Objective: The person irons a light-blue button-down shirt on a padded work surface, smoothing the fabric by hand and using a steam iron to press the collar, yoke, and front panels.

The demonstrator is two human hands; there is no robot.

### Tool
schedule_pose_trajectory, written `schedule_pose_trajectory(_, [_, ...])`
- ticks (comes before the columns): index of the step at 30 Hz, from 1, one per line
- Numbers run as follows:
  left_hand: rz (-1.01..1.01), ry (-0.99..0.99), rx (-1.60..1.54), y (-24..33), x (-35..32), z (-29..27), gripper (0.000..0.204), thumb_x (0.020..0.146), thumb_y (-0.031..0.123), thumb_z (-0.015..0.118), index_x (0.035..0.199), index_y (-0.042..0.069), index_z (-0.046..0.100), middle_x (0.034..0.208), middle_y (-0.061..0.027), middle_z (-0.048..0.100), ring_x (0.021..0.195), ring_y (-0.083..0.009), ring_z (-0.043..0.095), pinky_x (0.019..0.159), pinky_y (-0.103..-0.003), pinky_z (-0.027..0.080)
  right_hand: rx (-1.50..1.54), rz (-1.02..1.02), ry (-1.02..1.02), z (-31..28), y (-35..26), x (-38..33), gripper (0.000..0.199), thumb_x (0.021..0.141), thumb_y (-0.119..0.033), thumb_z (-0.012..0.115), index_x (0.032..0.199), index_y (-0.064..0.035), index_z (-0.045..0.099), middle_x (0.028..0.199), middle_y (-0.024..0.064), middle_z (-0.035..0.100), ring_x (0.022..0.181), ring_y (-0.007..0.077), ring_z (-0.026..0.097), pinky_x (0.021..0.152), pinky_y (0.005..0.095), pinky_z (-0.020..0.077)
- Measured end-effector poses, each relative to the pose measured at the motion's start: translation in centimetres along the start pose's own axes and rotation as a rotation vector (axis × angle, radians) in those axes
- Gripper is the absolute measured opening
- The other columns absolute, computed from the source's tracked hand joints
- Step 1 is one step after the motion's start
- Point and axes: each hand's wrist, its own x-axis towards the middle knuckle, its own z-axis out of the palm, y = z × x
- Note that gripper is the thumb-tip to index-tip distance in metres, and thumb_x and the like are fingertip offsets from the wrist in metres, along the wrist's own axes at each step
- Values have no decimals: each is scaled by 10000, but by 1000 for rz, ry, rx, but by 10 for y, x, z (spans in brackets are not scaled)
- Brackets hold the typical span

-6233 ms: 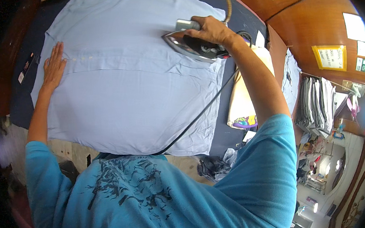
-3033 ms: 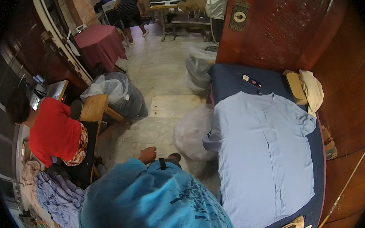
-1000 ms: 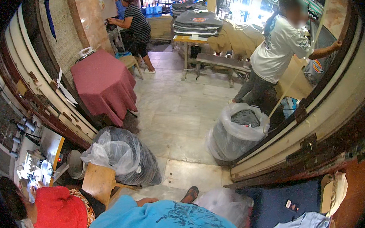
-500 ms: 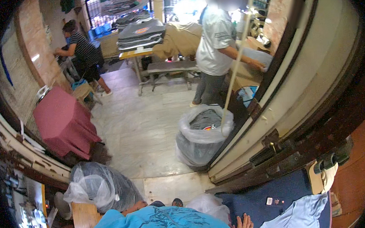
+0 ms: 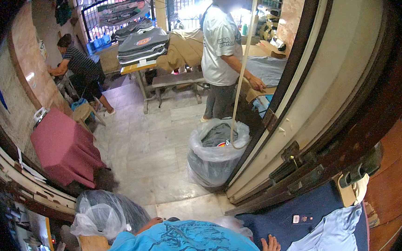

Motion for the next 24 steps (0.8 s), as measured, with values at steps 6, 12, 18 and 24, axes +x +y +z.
schedule_pose_trajectory(6, [-64, -82, 120, 3, 0, -5, 452, 843, 350, 505, 1126, 4, 572, 1177, -210, 574, 1056, -365, 554, 943, -425, 410, 248, 124, -558, -51, 0, 26, 469, 776, -350, 553, 1199, -156, 499, 1335, 158, 416, 1211, 354, 395, 958, 510, 294])
schedule_pose_trajectory(12, [-150, -109, 156, -10, -20, -13, 466, 836, 350, 518, 1152, 7, 530, 1190, -219, 560, 1065, -373, 547, 949, -426, 404, 356, 215, -783, -64, -1, 39, 603, 702, -302, 644, 1254, -149, 454, 1406, 175, 317, 1292, 372, 292, 1013, 539, 228])
schedule_pose_trajectory(18, [-224, -120, 155, -29, -33, -10, 489, 830, 349, 531, 1179, 10, 488, 1202, -228, 546, 1074, -380, 539, 956, -426, 397, 359, 214, -818, -63, -1, 43, 616, 697, -274, 647, 1260, -137, 438, 1415, 184, 300, 1304, 378, 270, 1016, 542, 220])
schedule_pose_trajectory(24, [-234, -136, 135, -32, -23, 0, 519, 823, 348, 544, 1205, 12, 446, 1214, -236, 533, 1084, -387, 531, 962, -427, 390, 310, 233, -656, -52, -1, 28, 457, 836, -442, 493, 1168, -132, 542, 1356, 179, 422, 1233, 347, 409, 968, 527, 276])
